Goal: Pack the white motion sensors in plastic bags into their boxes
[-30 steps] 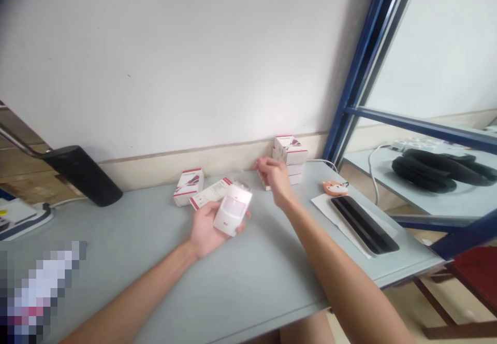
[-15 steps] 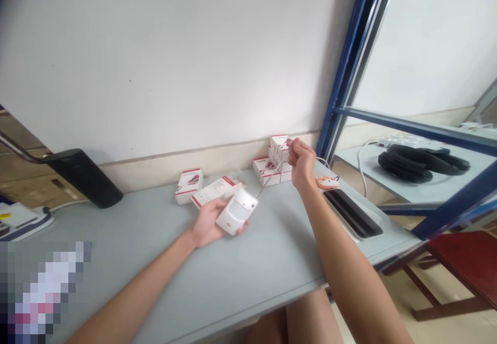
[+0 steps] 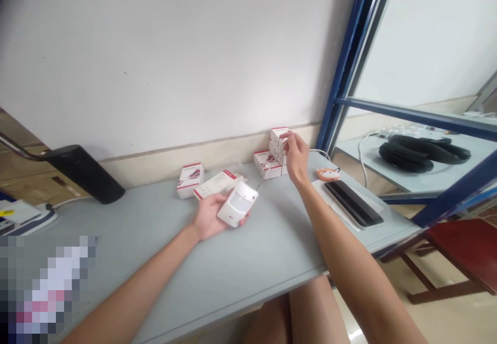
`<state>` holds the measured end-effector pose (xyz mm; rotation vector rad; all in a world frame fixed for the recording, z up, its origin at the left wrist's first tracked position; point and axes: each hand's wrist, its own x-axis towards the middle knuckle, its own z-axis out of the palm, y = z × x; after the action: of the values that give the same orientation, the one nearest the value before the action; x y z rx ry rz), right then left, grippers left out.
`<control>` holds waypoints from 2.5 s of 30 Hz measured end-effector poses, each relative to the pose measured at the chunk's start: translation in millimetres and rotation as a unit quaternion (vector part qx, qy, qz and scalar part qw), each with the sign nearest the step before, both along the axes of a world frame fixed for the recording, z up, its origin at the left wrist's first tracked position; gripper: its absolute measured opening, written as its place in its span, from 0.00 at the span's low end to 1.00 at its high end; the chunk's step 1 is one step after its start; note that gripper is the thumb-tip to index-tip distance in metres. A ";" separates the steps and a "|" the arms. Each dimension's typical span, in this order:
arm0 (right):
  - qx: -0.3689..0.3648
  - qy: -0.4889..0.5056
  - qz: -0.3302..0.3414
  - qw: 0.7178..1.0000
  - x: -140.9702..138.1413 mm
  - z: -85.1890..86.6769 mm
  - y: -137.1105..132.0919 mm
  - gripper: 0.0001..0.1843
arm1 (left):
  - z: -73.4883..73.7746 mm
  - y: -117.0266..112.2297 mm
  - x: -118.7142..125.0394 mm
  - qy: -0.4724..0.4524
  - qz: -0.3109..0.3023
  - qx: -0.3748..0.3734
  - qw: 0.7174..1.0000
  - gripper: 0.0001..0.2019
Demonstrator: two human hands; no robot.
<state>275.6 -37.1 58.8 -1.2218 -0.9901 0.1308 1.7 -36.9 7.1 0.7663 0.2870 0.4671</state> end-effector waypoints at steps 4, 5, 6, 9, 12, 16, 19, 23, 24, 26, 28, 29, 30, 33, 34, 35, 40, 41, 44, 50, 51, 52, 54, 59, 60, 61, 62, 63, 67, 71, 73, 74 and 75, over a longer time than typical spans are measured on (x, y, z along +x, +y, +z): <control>0.013 -0.027 -0.044 0.999 -6.2 0.7 -5.0 0.25 | -1.1 0.3 -0.8 0.001 0.000 -0.015 1.000 0.25; 0.020 -0.034 -0.048 0.998 -8.8 0.9 -6.6 0.24 | -1.4 0.5 -1.2 -0.001 0.002 -0.015 1.000 0.25; 0.025 -0.042 -0.049 0.998 -11.8 0.9 -8.1 0.23 | -1.3 0.6 -1.6 -0.002 0.005 -0.015 1.000 0.25; 0.014 -0.055 -0.021 0.998 -22.8 -1.7 -10.2 0.21 | 1.5 0.3 -2.4 -0.004 0.026 -0.027 0.999 0.25; -0.037 -0.066 0.047 0.996 -34.1 -7.0 -9.2 0.22 | 7.5 -1.8 -1.2 -0.015 0.046 -0.052 0.997 0.22; -0.129 -0.084 0.166 0.974 -44.1 -11.0 -8.7 0.23 | 10.6 -4.5 2.1 -0.048 0.075 -0.071 0.993 0.17; -0.137 -0.072 0.206 0.966 -47.8 -9.5 -10.5 0.24 | 6.5 -3.9 3.5 -0.048 0.099 -0.069 0.992 0.17; -0.178 -0.120 0.271 0.938 -54.4 -8.2 -12.6 0.22 | 2.3 -2.3 4.3 -0.050 0.127 -0.068 0.988 0.19; -0.200 -0.132 0.297 0.924 -56.2 -8.7 -12.8 0.22 | 2.3 -2.2 4.5 -0.052 0.138 -0.065 0.987 0.19; -0.232 -0.141 0.342 0.900 -57.8 -10.3 -12.9 0.24 | 3.1 -2.5 5.2 -0.054 0.156 -0.054 0.985 0.21; -0.242 -0.134 0.369 0.887 -55.4 -12.1 -12.1 0.23 | 4.0 -2.9 6.1 -0.052 0.158 -0.039 0.985 0.21; -0.242 -0.133 0.377 0.884 -53.0 -13.2 -11.1 0.21 | 4.2 -3.0 6.7 -0.049 0.151 -0.033 0.987 0.20; -0.239 -0.131 0.378 0.885 -50.3 -14.4 -9.3 0.21 | 4.1 -3.0 7.1 -0.046 0.142 -0.030 0.988 0.20; -0.229 -0.105 0.307 0.918 -44.7 -17.0 2.6 0.25 | 2.3 -2.3 7.8 -0.041 0.118 -0.037 0.992 0.18; -0.240 -0.102 0.262 0.929 -44.8 -16.9 9.2 0.26 | 1.5 -2.0 7.7 -0.040 0.113 -0.041 0.992 0.17; -0.266 -0.116 0.216 0.932 -45.9 -16.1 17.1 0.26 | 0.7 -1.7 7.6 -0.039 0.109 -0.043 0.992 0.17; -0.416 -0.254 0.126 0.864 -64.6 -8.9 64.6 0.18 | -1.0 -1.2 6.6 -0.047 0.089 -0.053 0.994 0.19; -0.422 -0.262 0.125 0.859 -69.5 -8.6 72.9 0.16 | -1.1 -1.3 6.4 -0.046 0.090 -0.060 0.993 0.19; -0.411 -0.274 0.118 0.861 -80.9 -9.3 87.9 0.10 | -1.5 -1.9 5.9 -0.040 0.094 -0.062 0.993 0.20; -0.243 -0.232 0.085 0.938 -65.0 -3.5 56.7 0.11 | -4.9 -1.9 7.6 -0.036 0.075 -0.048 0.995 0.21; -0.191 -0.203 0.096 0.956 -57.1 -2.9 45.9 0.13 | -5.4 -1.5 8.0 -0.037 0.076 -0.045 0.995 0.20; -0.149 -0.163 0.122 0.968 -48.5 -2.8 35.0 0.15 | -5.8 -0.9 8.3 -0.039 0.079 -0.042 0.995 0.20; -0.088 -0.083 0.157 0.980 -30.9 -4.0 15.8 0.20 | -6.2 0.0 8.7 -0.042 0.090 -0.040 0.994 0.19; -0.005 -0.036 0.125 0.992 1.0 -6.9 -5.2 0.19 | -4.2 0.0 7.7 -0.048 0.100 -0.037 0.993 0.18; 0.005 -0.035 0.121 0.992 4.1 -7.0 -5.7 0.18 | -3.3 -0.3 7.3 -0.047 0.105 -0.038 0.993 0.18; 0.009 -0.033 0.119 0.992 6.1 -7.3 -5.6 0.17 | -2.3 -0.5 6.9 -0.042 0.109 -0.042 0.992 0.19; 0.007 -0.028 0.120 0.992 7.2 -8.0 -5.1 0.17 | -1.6 -0.8 6.5 -0.038 0.115 -0.046 0.992 0.19; 0.003 -0.019 0.122 0.992 7.4 -9.1 -4.4 0.17 | -1.0 -0.9 6.1 -0.037 0.121 -0.049 0.991 0.19; -0.015 0.011 0.138 0.990 4.4 -16.7 0.1 0.16 | -0.9 -0.9 4.6 -0.035 0.123 -0.046 0.991 0.20; -0.011 0.062 0.148 0.987 0.3 -21.2 4.5 0.17 | -0.5 -1.7 3.8 -0.032 0.112 -0.035 0.993 0.19; -0.016 0.077 0.152 0.985 -1.4 -21.7 5.7 0.17 | 0.0 -2.1 4.0 -0.029 0.106 -0.025 0.994 0.19; -0.019 0.079 0.156 0.984 -2.1 -22.0 6.1 0.18 | 0.1 -2.1 4.2 -0.027 0.103 -0.020 0.994 0.20; -0.021 0.082 0.160 0.984 -2.8 -22.6 6.5 0.18 | 0.0 -2.0 4.4 -0.026 0.100 -0.016 0.995 0.20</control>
<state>272.8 -30.6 36.1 -1.0630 -1.0368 0.4987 6.1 -39.0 7.1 0.6967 0.3224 0.6696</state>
